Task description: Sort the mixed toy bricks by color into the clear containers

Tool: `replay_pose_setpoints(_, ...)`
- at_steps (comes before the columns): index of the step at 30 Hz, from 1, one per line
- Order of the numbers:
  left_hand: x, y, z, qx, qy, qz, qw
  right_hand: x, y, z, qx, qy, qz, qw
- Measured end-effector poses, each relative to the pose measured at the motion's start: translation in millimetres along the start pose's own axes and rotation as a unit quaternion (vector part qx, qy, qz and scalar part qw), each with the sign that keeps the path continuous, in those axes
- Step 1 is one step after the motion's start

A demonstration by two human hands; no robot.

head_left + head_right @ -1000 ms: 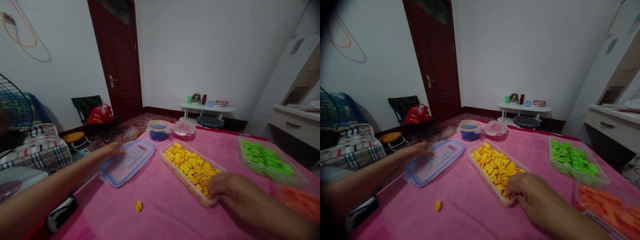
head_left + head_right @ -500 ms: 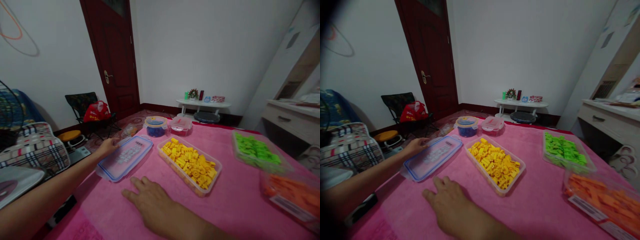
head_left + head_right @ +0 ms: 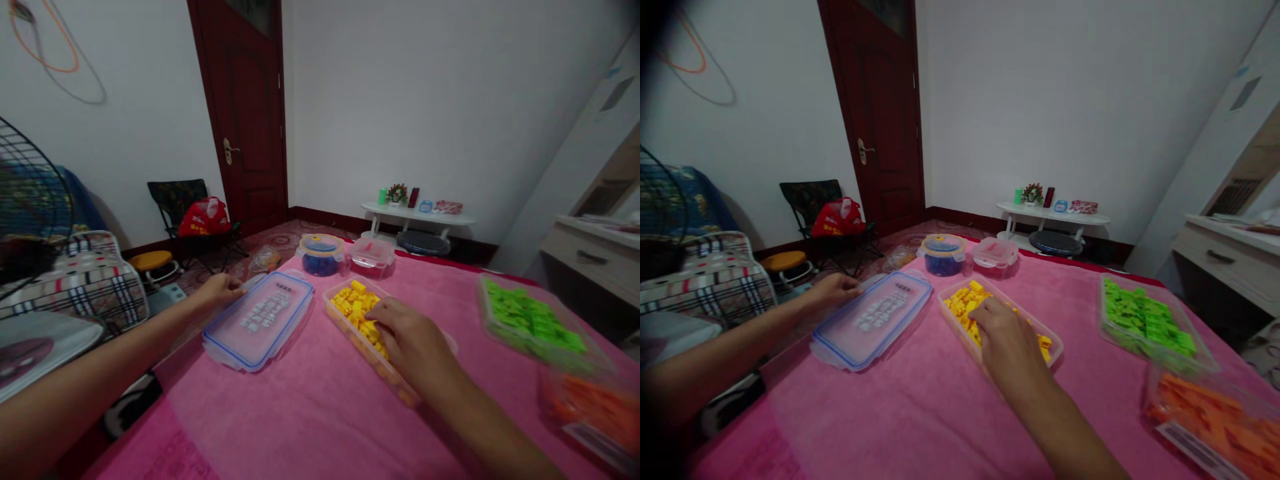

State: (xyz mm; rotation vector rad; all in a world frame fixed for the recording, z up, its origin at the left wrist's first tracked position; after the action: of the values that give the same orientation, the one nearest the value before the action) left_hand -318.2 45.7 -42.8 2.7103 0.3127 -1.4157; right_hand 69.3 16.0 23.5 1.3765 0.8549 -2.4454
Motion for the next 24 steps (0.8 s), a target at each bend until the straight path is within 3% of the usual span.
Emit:
replay_pose_setpoints(3, -7.3, 0, -14, 0.040, -0.145, -0.027, 0.988, 0, 5, -28, 0.046, 0.032, -0.020, 0.998)
replay_pose_setpoints(7, 0.4, -3, -22, 0.060, -0.325, -0.017, 0.944, 5, 15, -19, 0.010, 0.007, -0.013, 1.000)
replay_pose_setpoints(10, 4.6, -2, -23, 0.060, -0.363, -0.014, 0.930, -2, 17, -6, -0.013, -0.017, -0.025, 0.999)
replay_pose_setpoints(13, -8.1, 2, -28, 0.061, -0.371, -0.050, 0.925, -11, 16, 0, -0.024, -0.029, -0.038, 0.999)
replay_pose_setpoints(16, -30.7, 4, -40, 0.082, -0.306, -0.074, 0.946, -14, 17, 5, -0.035, -0.038, -0.038, 0.998)
replay_pose_setpoints(20, -57.7, 8, -58, 0.096, -0.162, -0.060, 0.980, -17, 17, 10, -0.040, -0.055, -0.046, 0.997)
replay_pose_setpoints(24, -56.3, 17, -70, 0.038, 0.071, 0.007, 0.997, -31, 14, 3, -0.024, -0.101, -0.094, 0.990)
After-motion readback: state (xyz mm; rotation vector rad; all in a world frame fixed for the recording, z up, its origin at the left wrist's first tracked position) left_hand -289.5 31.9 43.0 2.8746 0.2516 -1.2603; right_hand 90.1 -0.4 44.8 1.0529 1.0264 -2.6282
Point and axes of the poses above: each hand's wrist, its own y-axis away from the middle knuckle, its own x-axis out of the palm, z = x × y, the point moved 8 cm from there along -y, towards the middle knuckle, and after that the axes turned 6 degrees about x, right-handed, at the moved point
